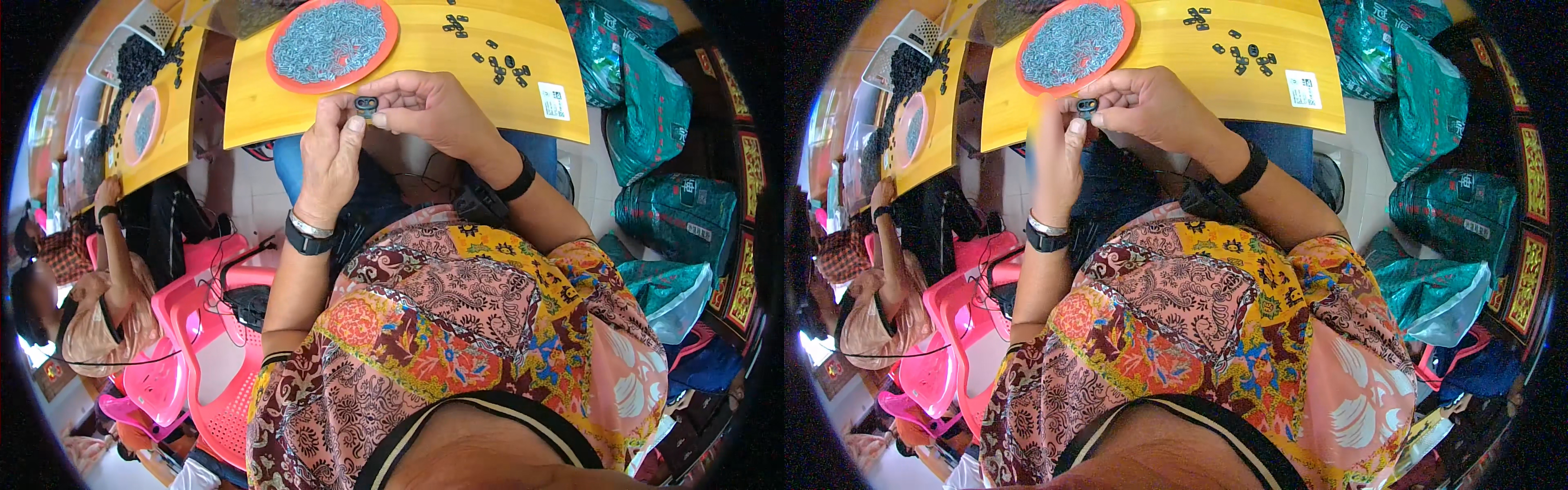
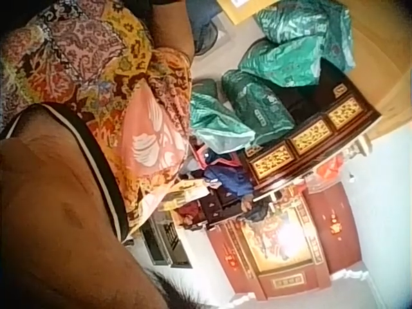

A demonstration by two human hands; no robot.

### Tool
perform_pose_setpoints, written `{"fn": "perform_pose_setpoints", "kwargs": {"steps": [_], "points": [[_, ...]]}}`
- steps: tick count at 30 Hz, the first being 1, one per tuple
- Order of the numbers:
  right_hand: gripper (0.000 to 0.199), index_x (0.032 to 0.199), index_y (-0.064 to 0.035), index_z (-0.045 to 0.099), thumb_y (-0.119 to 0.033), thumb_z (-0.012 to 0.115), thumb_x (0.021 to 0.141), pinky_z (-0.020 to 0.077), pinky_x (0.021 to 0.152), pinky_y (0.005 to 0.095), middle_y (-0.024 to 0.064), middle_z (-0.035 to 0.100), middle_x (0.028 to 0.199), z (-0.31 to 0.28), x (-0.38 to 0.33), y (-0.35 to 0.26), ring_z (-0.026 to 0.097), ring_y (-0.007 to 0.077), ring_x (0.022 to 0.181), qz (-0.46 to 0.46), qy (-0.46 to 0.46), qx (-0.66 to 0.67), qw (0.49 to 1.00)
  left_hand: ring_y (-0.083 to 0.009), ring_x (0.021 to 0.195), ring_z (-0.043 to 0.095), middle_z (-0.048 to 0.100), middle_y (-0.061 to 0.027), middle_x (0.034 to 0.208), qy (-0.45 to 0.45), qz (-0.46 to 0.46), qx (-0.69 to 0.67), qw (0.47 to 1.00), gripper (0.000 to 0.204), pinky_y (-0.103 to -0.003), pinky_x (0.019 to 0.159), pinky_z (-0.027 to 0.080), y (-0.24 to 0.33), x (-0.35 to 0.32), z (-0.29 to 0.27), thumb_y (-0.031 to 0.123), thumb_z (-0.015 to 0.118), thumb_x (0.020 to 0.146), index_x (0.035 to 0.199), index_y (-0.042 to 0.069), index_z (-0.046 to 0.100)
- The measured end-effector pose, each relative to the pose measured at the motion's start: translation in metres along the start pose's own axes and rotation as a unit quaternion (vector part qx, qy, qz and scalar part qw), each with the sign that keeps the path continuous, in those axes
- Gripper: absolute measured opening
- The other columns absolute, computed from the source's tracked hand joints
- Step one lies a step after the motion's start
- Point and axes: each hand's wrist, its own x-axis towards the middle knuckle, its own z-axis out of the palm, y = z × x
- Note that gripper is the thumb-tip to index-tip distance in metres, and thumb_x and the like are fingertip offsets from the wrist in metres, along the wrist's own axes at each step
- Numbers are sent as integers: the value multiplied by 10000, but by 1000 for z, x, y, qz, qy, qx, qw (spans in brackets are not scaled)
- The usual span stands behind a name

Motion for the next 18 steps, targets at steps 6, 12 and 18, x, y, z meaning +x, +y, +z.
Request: {"fn": "perform_pose_setpoints", "kwargs": {"steps": [6,12,18], "points": [[312,1116,-9,606,-28,626,805,422,684,160,-39,563,819,6,-4,-10,516,16,745,-3,5,1,1000,-286,655,559,567,-156,775,23,59,89,994,170,-349,588,439,5,-1,0,95,497,886,1022,-7,494],[295,1109,-21,610,-27,616,814,418,674,166,-44,560,805,7,-8,-13,507,17,735,-1,4,-42,999,-324,663,557,551,-175,777,40,146,168,974,170,-374,596,444,7,-1,-1,92,519,869,999,-17,504],[280,1103,-14,606,-27,602,824,416,661,165,-47,551,788,11,-10,-13,499,12,728,-54,14,-99,994,-346,688,560,552,-189,789,58,153,197,967,170,-391,622,452,9,-4,2,71,528,853,991,-29,510]]}}
